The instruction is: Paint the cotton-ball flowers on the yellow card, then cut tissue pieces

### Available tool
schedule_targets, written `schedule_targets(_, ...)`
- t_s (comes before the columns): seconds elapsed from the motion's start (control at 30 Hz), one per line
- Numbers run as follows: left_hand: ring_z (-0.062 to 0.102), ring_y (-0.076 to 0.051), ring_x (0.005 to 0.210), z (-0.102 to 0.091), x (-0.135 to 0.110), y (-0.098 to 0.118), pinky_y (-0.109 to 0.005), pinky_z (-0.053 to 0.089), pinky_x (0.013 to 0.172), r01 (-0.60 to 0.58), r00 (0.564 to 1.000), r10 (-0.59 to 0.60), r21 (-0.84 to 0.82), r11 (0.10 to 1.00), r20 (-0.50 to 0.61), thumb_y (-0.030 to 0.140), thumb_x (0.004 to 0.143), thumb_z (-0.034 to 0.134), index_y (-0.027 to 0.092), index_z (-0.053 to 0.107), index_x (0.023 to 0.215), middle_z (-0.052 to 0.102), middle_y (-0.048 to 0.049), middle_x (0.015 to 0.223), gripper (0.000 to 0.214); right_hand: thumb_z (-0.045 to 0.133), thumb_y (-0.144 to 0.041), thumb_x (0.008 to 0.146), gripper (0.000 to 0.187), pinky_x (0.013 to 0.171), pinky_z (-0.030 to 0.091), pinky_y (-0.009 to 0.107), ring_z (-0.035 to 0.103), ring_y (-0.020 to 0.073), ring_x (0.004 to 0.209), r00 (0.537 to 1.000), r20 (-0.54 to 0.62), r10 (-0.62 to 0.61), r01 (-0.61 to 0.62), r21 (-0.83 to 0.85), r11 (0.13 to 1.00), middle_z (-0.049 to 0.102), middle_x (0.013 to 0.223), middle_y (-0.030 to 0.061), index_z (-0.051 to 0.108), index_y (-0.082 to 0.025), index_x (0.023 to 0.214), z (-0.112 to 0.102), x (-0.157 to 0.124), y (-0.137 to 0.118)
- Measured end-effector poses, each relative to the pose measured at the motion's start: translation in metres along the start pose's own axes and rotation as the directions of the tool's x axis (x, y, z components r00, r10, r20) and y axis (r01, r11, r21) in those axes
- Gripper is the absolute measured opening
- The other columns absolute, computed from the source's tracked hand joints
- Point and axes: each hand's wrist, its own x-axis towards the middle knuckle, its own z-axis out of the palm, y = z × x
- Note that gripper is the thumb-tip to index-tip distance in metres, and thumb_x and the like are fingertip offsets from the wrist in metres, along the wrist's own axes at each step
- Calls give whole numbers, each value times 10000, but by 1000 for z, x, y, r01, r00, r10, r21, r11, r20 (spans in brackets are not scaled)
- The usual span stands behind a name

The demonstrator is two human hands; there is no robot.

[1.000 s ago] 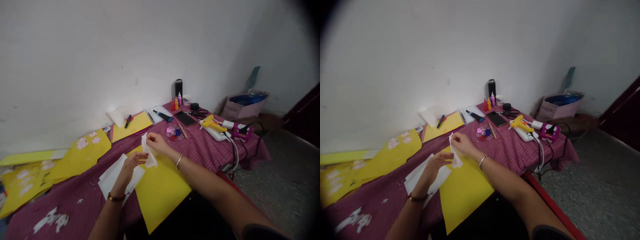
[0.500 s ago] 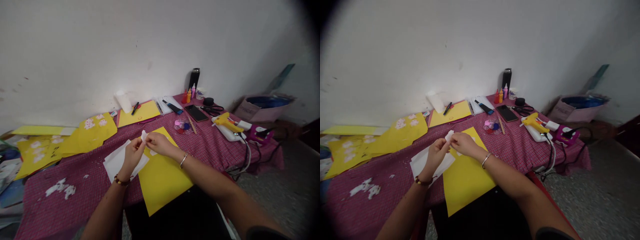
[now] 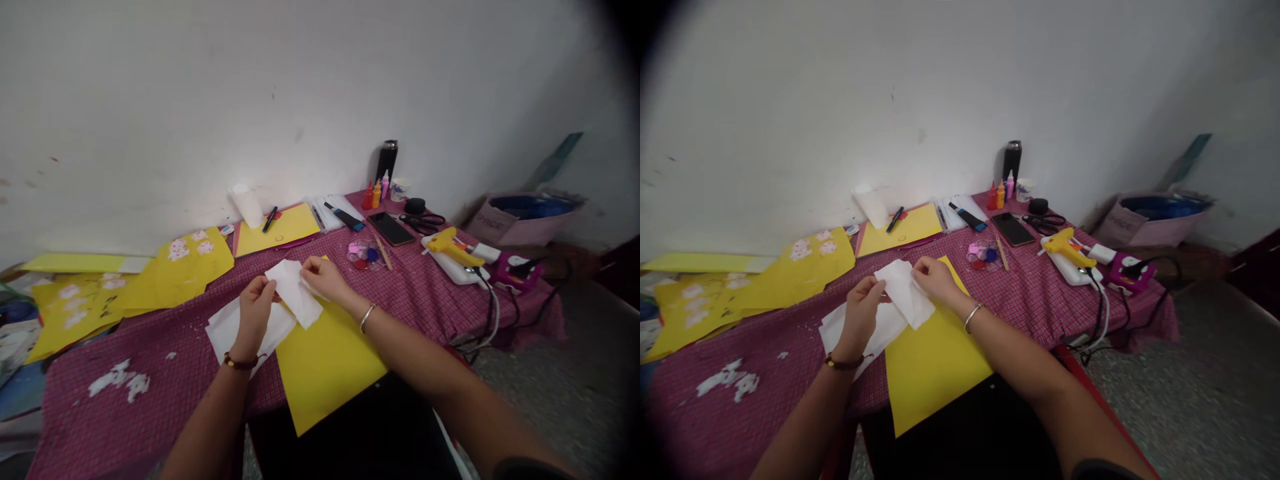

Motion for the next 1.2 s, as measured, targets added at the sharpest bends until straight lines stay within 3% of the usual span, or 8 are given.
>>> schedule_targets(0.3, 490, -127, 648, 2, -10, 3, -245, 399, 618, -342, 939, 329, 322, 883, 95, 296, 889, 537, 200, 488, 683, 504, 18, 676, 232, 682, -378, 728, 403, 716, 430, 271, 548, 139, 789, 985, 168, 36, -83, 284, 955, 577, 867, 7, 539, -165, 1039, -4, -2, -11)
schedule_targets(0.47, 563, -165, 743, 10, -16, 3, -288, 447, 707, -557, 830, 496, 432, 710, 255, 220, 881, 523, 215, 513, 692, 594, -28, 760, 190, 681, -388, 736, 356, 651, 417, 247, 534, 126, 738, 982, 180, 66, -110, 248, 962, 568, 848, -2, 546, -178, 989, -6, -3, -13)
schedule_targets(0.67, 604, -194, 835, 16, -19, -1, -322, 480, 785, -594, 804, 509, 384, 706, 307, 245, 865, 555, 218, 571, 695, 632, -52, 795, 173, 643, -284, 732, 141, 578, 360, 231, 500, 126, 654, 984, 162, 76, -75, -18, 997, 577, 710, -17, 550, -177, 736, -6, -4, -6)
schedule_targets(0.77, 614, -205, 832, 17, -19, -4, -342, 496, 785, -461, 866, 373, 240, 855, 334, 354, 841, 602, 205, 620, 730, 653, -63, 819, 187, 613, -282, 762, 134, 551, 329, 224, 469, 116, 606, 993, 117, 36, -27, -75, 997, 542, 643, -33, 546, -182, 702, -6, -5, -5)
schedule_targets(0.83, 631, -208, 789, 17, -17, -8, -349, 517, 742, -199, 916, 161, 67, 978, 368, 481, 845, 574, 181, 644, 753, 670, -79, 818, 321, 588, -292, 795, 118, 550, 329, 225, 476, 118, 604, 996, 88, -24, 31, -68, 997, 545, 650, -33, 566, -187, 744, -7, -6, -8)
schedule_targets(0.97, 642, -198, 650, 16, -11, -17, -342, 529, 637, 295, 878, -184, -197, 935, 442, 701, 823, 448, 145, 642, 734, 674, -95, 717, 596, 560, -254, 832, 96, 661, 383, 253, 550, 151, 746, 971, 87, -223, 233, -127, 964, 620, 779, 16, 607, -187, 783, -9, -13, -24)
schedule_targets(1.1, 559, -135, 563, 15, -6, -14, -270, 484, 557, 314, 920, -233, -236, 920, 316, 605, 695, 690, 146, 642, 740, 629, -32, 649, 464, 592, -198, 798, 66, 733, 374, 282, 548, 165, 772, 934, 179, -310, 344, -210, 915, 627, 758, 27, 614, -184, 737, -8, -18, -30)
schedule_targets(1.2, 498, -99, 552, 15, -5, -8, -223, 420, 532, 260, 946, -208, -199, 945, 248, 474, 637, 777, 151, 631, 735, 597, 6, 638, 367, 597, -231, 789, 62, 660, 358, 260, 521, 147, 699, 967, 150, -207, 228, -145, 963, 604, 717, 3, 615, -185, 751, -4, -15, -21)
